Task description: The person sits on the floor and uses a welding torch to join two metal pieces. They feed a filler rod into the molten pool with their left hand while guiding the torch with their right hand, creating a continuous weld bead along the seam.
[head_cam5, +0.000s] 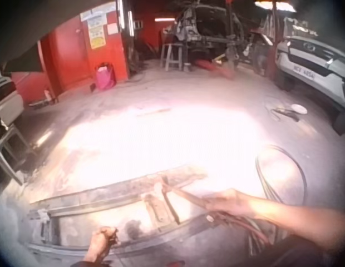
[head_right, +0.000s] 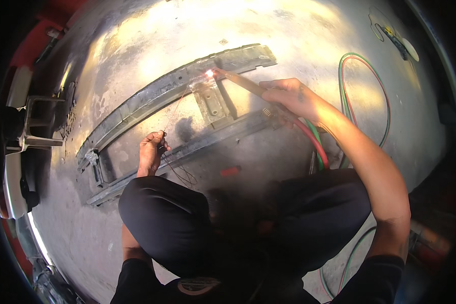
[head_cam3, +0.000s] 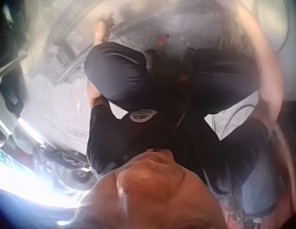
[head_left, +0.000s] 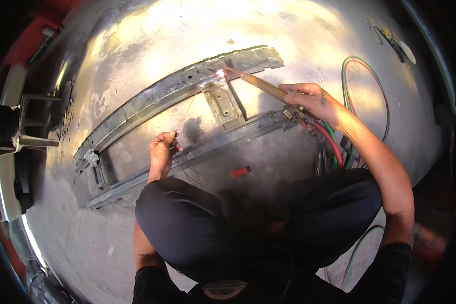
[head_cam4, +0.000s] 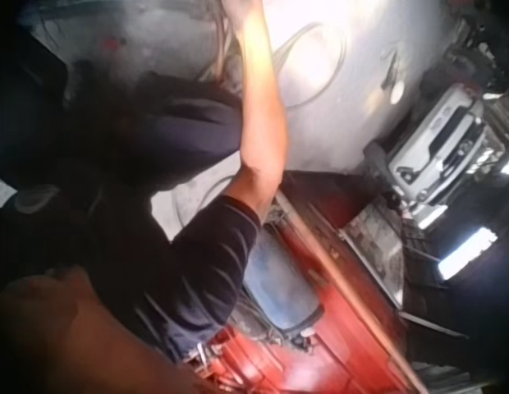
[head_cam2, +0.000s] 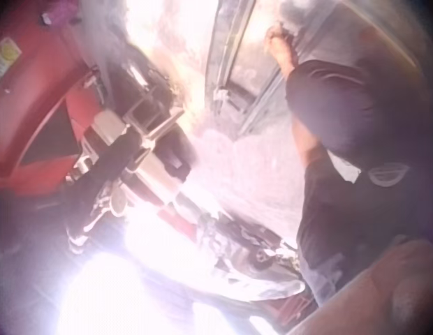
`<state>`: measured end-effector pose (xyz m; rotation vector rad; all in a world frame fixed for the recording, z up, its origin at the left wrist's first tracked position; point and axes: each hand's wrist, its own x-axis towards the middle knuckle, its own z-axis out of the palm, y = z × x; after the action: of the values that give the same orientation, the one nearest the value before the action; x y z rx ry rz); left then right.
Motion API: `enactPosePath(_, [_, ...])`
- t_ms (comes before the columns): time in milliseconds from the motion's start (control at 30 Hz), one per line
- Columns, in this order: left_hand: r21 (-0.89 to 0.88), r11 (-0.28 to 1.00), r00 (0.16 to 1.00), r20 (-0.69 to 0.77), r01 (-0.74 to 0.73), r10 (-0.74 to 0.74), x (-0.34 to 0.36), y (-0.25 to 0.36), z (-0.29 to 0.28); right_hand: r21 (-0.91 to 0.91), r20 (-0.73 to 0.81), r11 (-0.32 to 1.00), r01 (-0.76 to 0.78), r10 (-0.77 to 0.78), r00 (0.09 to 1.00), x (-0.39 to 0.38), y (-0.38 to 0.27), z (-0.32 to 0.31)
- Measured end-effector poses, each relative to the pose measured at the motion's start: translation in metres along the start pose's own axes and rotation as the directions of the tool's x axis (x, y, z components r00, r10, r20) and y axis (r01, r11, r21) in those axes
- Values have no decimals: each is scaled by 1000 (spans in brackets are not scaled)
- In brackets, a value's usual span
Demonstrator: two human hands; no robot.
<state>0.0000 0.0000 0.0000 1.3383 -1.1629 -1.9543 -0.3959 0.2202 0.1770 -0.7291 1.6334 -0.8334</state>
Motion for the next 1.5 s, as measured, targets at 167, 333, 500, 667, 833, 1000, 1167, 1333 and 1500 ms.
enactPosePath(167, [-6, 1000, 1000, -2, -4, 4, 2, -6, 3, -15, -15, 1000, -14, 14, 1000, -4, -2, 1])
enactPosePath(333, [-6, 1000, 1000, -6, -11, 11, 0, -2, 4, -15, -3, 1000, -15, 15, 1000, -1, 0, 1])
enactPosePath(500, [1, 1000, 1000, -7, -8, 8, 0, -3, 3, 2, -14, 1000, -27, 27, 1000, -2, -1, 3])
enactPosePath(667, [3, 1000, 1000, -4, -8, 8, -1, -2, 3, 9, -24, 1000, -24, 24, 999, -2, 0, 3])
enactPosePath(833, [-10, 1000, 1000, -9, -11, 11, -1, -3, 3, -46, -33, 999, -4, 2, 999, -2, 1, 2])
enactPosePath(1000, [-11, 1000, 1000, -7, -8, 8, 0, -3, 3, -50, -25, 999, -2, 1, 1000, -1, 3, 1])
enactPosePath(1167, [-8, 1000, 1000, -7, -12, 12, -2, -1, 4, -36, -32, 999, -29, 28, 999, 0, 2, 1])
enactPosePath(1333, [-9, 1000, 1000, -2, -9, 9, -2, -1, 4, -39, -32, 999, -32, 31, 999, -1, 1, 2])
enactPosePath(1500, [-1, 1000, 1000, -6, -8, 8, -2, -1, 5, -34, -35, 999, -18, 17, 999, -1, 4, 1])
